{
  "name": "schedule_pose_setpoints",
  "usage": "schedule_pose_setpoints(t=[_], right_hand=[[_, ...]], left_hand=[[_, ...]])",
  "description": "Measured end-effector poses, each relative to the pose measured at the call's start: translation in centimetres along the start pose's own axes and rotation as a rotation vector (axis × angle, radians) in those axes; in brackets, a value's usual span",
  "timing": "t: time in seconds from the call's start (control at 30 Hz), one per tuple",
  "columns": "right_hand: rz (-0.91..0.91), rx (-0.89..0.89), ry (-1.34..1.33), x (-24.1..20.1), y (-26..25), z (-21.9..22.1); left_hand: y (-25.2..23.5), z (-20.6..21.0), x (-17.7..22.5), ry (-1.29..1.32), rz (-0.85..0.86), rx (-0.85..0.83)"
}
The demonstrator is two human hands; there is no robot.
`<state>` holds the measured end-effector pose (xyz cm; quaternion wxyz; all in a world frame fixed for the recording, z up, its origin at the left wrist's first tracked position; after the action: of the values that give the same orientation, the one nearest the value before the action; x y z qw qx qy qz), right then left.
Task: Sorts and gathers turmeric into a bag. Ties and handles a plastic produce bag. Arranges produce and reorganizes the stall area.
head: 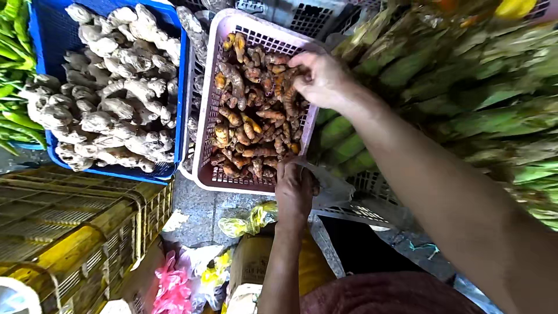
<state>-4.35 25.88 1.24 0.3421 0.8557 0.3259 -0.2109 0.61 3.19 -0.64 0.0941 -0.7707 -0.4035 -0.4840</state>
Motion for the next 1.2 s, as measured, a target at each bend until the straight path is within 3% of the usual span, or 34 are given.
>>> schedule_pose_setpoints(t=[0.07, 0.13, 0.23, 0.4, 0.67, 0.77, 0.87, 0.97, 1.03, 1.1, 1.2], right_hand=[[-0.032, -0.024, 0.199, -1.0, -0.5, 1.2], [-0.024, -0.081, 0.219, -1.6, -1.0, 1.9], [-0.110, -0.181, -0.021, -1.4, -0.6, 1.3], [-0.207, -0.138, -0.498, 1.3, 2.4, 0.1], [-0.184, 0.036, -0.907, 2.8, 10.6, -1.7], [-0.270, 0.029, -0.805, 2.0, 9.5, -0.8], [-0.274, -0.145, -0.438, 0.3, 7.0, 1.4], [-0.306, -0.028, -0.107, -0.2, 2.7, 3.7], [-0.188, -0.059, 0.054, -0.5, 0.7, 4.7], [-0.151, -0.112, 0.080, -1.2, 0.7, 4.7], [-0.289, -0.289, -0.173, -1.0, 2.2, 3.0]], left_hand=[[-0.1, 0.1, 0.0, 0.012, -0.006, 0.008], [-0.1, 0.1, 0.0, 0.025, -0.011, 0.007], [0.0, 0.1, -0.3, 0.060, -0.003, 0.012], [0.7, -0.3, -0.2, 0.165, 0.002, 0.020], [0.4, -2.7, 0.9, 0.239, -0.159, -0.249], [0.1, -2.8, 0.9, 0.241, -0.162, -0.282], [0.1, -2.9, 0.9, 0.260, -0.151, -0.318], [0.3, -2.8, 0.6, 0.238, -0.147, -0.296], [0.4, -2.7, 0.0, 0.219, -0.139, -0.252], [0.2, -2.6, -0.6, 0.222, -0.115, -0.217], [0.4, -2.5, -0.8, 0.239, -0.122, -0.198]])
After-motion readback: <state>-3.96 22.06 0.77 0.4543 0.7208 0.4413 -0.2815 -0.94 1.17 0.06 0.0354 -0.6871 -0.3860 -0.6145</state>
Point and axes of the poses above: each hand's wrist, its own y-axis away from the middle knuckle, its own z-axis out of the palm, x = y × z, the point moved 1 cm from there along -y, towards the middle knuckle, and after that the axes turned 1 degree about z, right-handed, at the moved point
